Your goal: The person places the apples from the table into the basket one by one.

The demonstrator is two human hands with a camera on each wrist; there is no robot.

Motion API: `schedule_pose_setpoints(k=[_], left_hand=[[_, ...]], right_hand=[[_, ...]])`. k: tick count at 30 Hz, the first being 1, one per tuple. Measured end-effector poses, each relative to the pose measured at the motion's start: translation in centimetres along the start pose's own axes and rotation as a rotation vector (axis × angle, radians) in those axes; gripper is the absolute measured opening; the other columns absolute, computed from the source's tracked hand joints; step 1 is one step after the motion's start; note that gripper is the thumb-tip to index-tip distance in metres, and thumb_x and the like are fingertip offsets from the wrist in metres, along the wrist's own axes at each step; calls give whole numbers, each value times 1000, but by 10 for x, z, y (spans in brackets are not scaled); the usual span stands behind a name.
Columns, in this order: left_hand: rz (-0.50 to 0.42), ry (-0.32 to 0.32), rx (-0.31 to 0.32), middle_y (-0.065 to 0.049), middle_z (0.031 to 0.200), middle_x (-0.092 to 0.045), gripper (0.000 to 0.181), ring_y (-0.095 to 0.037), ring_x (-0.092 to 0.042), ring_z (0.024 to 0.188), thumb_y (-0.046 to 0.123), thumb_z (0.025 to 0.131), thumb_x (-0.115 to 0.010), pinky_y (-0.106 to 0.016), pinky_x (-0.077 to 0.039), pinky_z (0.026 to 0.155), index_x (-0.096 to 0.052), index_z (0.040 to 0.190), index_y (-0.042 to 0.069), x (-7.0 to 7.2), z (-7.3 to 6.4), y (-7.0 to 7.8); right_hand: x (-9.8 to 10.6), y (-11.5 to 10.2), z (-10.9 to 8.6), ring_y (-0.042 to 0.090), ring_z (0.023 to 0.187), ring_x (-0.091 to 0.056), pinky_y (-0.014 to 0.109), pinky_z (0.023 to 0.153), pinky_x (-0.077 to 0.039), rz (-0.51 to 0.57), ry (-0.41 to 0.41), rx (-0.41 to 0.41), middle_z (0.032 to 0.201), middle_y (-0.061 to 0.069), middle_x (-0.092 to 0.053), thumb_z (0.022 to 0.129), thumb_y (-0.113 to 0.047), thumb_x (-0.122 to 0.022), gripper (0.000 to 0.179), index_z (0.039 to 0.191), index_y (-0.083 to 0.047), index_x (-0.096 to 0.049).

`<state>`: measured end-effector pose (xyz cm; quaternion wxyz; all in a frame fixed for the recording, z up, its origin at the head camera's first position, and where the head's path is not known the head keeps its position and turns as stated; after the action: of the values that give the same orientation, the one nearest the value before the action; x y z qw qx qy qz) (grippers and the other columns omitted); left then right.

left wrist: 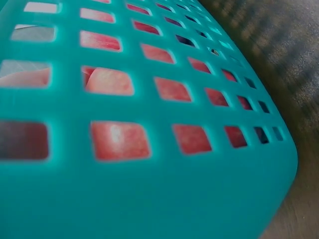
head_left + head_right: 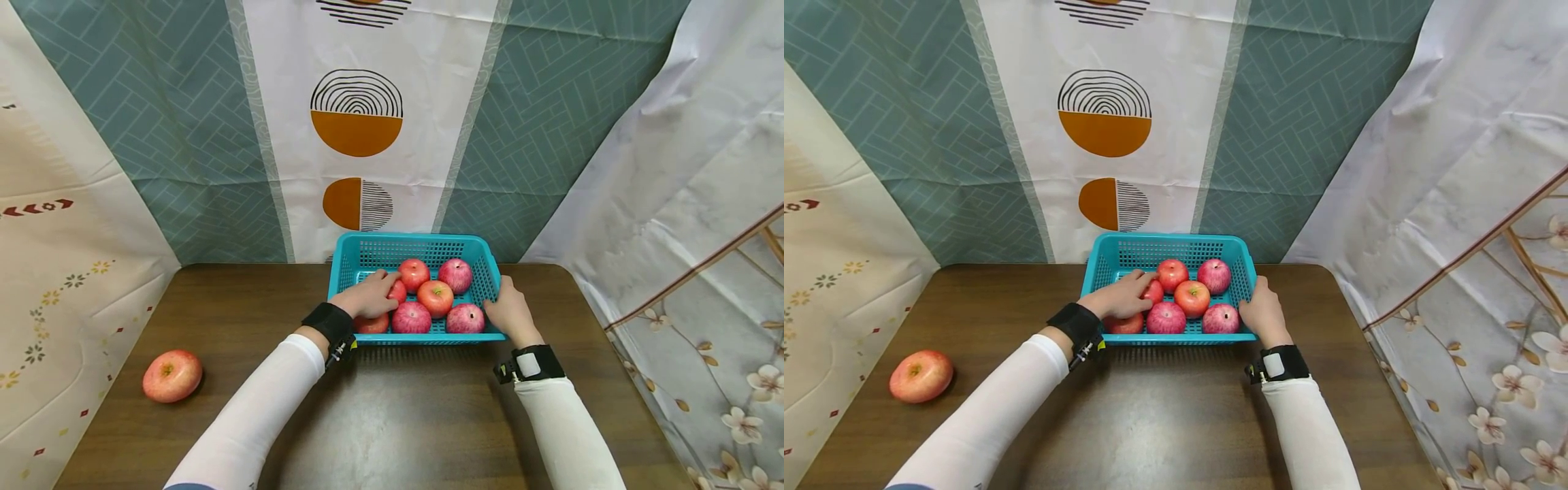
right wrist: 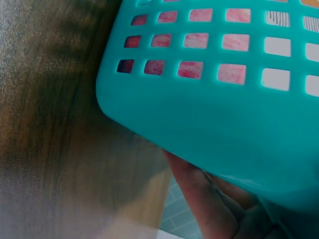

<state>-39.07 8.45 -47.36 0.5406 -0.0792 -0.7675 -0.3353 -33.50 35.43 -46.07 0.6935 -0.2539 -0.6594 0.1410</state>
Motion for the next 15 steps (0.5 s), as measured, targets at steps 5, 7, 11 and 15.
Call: schedule_pose_setpoints(k=[5, 7, 11, 15], left_hand=[[-14, -2, 16, -14, 144, -37, 68, -28, -40, 124, 35, 97, -55, -49, -47, 97, -26, 156, 17, 1, -1, -1], [-21, -4, 22, -16, 144, -36, 69, -29, -41, 124, 35, 97, -55, -50, -46, 98, -25, 157, 17, 1, -1, -1], [-35, -8, 35, -18, 147, -34, 70, -31, -40, 126, 35, 98, -54, -51, -44, 100, -23, 158, 18, 1, -1, -3], [-47, -13, 39, -18, 149, -32, 71, -32, -41, 125, 35, 98, -54, -52, -44, 101, -21, 159, 18, 0, -1, -4]], right_hand=[[0, 1, 1, 49, 107, -57, 65, 84, -50, -2, 2, 2, 127, 37, -52, 95, -14, -58, 62, 142, 12, -27], [-1, 2, 1, 49, 107, -57, 65, 84, -50, -1, 4, 1, 127, 37, -52, 95, -14, -58, 62, 142, 11, -27], [0, 2, 1, 49, 106, -58, 65, 84, -51, -2, 7, 1, 126, 37, -53, 95, -14, -58, 61, 142, 11, -27], [0, 1, 1, 48, 105, -58, 65, 83, -51, -5, 12, 4, 125, 36, -53, 95, -14, -58, 61, 141, 11, -28]])
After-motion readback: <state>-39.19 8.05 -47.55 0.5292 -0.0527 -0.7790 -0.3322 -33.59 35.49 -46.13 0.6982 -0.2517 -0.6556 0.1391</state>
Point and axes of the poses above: each hand's wrist, its own z-axis towards the middle knuckle, its own x-axis out of the back of the hand, y = z × x, the point moved 9 cm from there along z, towards the middle knuckle
